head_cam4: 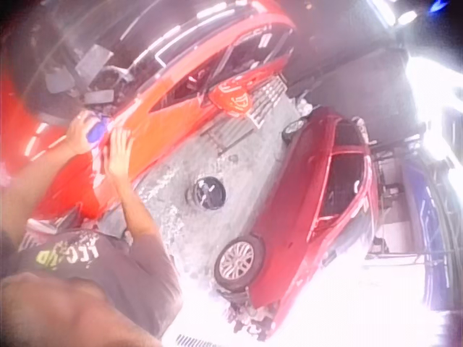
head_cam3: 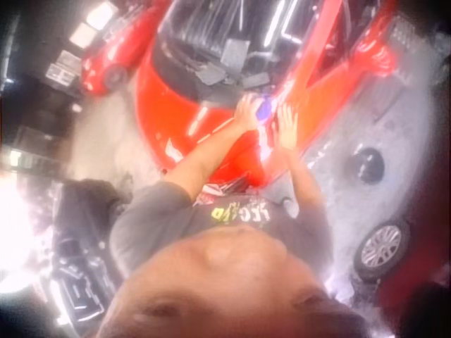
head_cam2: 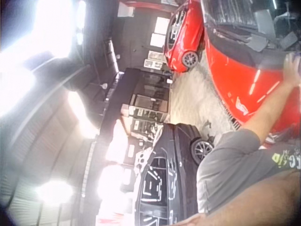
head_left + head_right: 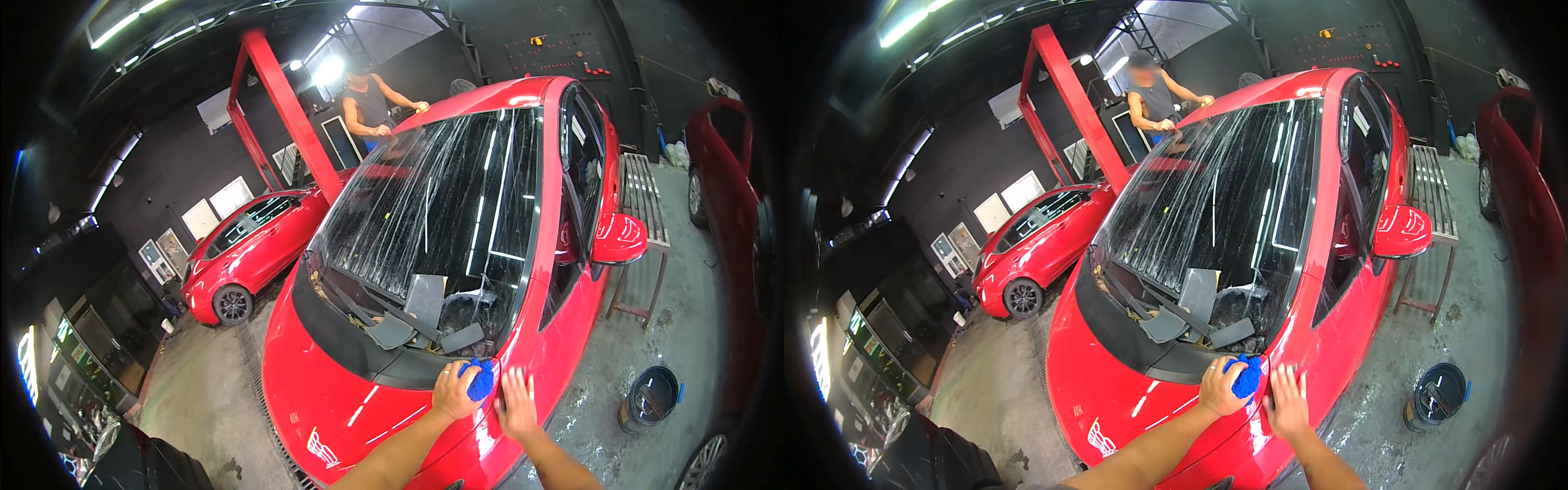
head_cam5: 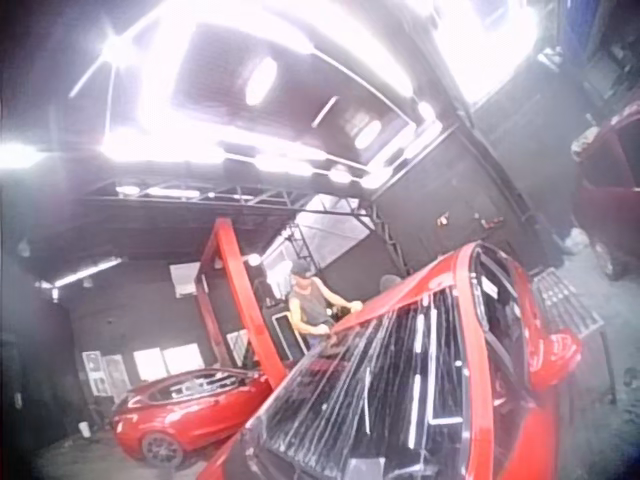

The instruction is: The person wipes the hood and windshield of a red car using a blue microfiber cloth. They repeatedly rub the surface, occasionally dipping the cloth into a bucket of water, and continue cleaning the front area of the vehicle.

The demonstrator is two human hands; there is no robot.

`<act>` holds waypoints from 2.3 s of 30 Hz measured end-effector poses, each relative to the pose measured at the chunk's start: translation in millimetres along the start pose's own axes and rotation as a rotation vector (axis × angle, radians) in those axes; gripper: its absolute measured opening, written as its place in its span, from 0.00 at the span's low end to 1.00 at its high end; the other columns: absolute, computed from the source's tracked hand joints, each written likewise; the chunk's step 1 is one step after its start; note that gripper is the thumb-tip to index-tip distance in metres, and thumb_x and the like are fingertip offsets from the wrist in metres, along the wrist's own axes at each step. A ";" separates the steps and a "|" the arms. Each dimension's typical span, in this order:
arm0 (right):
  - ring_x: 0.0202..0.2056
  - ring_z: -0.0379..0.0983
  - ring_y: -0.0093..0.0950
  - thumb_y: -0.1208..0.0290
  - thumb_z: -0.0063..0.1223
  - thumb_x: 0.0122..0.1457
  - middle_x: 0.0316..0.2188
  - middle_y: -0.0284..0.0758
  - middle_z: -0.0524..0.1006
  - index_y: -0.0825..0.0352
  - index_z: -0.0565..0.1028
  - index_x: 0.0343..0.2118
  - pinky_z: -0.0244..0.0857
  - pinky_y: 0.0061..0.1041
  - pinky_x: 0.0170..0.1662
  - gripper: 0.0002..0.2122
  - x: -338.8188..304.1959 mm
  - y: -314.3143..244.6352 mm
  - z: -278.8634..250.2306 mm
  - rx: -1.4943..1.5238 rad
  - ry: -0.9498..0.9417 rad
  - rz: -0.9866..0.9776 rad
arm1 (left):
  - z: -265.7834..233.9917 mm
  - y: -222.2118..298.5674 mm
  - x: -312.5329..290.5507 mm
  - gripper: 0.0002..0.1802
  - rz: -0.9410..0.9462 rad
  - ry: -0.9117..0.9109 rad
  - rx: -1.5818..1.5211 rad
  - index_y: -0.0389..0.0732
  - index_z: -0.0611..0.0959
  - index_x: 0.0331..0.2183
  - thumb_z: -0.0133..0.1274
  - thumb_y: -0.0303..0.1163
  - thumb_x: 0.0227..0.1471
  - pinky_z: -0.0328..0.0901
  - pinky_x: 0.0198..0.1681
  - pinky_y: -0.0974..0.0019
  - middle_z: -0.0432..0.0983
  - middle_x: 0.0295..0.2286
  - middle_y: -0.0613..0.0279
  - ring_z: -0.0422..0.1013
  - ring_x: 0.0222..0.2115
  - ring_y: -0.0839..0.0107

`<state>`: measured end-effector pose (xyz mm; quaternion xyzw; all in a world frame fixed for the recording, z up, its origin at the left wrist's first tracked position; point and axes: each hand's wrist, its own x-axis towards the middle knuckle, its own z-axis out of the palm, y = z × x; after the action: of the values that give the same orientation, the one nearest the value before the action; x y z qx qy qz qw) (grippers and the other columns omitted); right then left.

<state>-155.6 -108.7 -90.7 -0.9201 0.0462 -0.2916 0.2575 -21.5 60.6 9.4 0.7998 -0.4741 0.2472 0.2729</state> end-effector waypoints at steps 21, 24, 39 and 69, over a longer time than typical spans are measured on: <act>0.84 0.49 0.43 0.52 0.54 0.77 0.83 0.45 0.60 0.68 0.62 0.80 0.36 0.62 0.84 0.36 -38.3 -1.8 5.5 -0.197 -0.138 0.033 | 7.0 0.8 4.1 0.38 0.036 0.002 -0.026 0.45 0.84 0.52 0.81 0.36 0.38 0.73 0.55 0.41 0.79 0.50 0.46 0.77 0.52 0.41; 0.85 0.48 0.42 0.51 0.52 0.78 0.83 0.45 0.58 0.68 0.61 0.80 0.36 0.61 0.84 0.36 26.7 -14.0 -15.4 -0.195 -0.050 0.055 | 5.2 -1.8 2.6 0.37 0.025 -0.012 -0.021 0.45 0.85 0.52 0.81 0.36 0.38 0.73 0.54 0.41 0.79 0.49 0.45 0.77 0.51 0.40; 0.86 0.41 0.48 0.52 0.46 0.81 0.86 0.50 0.49 0.70 0.54 0.83 0.31 0.61 0.84 0.37 57.5 -20.7 1.7 0.087 0.208 0.412 | 11.2 -7.0 -1.3 0.37 0.045 0.015 -0.012 0.46 0.85 0.51 0.81 0.35 0.37 0.74 0.53 0.41 0.79 0.48 0.45 0.77 0.50 0.40; 0.85 0.46 0.49 0.56 0.50 0.79 0.82 0.52 0.58 0.68 0.60 0.81 0.34 0.64 0.84 0.34 -117.8 -68.6 29.7 0.147 -0.188 0.362 | 12.1 -4.7 4.1 0.42 0.083 -0.027 0.027 0.45 0.84 0.58 0.80 0.35 0.38 0.73 0.59 0.40 0.78 0.56 0.43 0.76 0.55 0.38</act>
<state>-240.7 -8.5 -137.4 -0.8986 0.1653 -0.1559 0.3753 -13.8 51.9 2.3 0.7864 -0.5069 0.2540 0.2451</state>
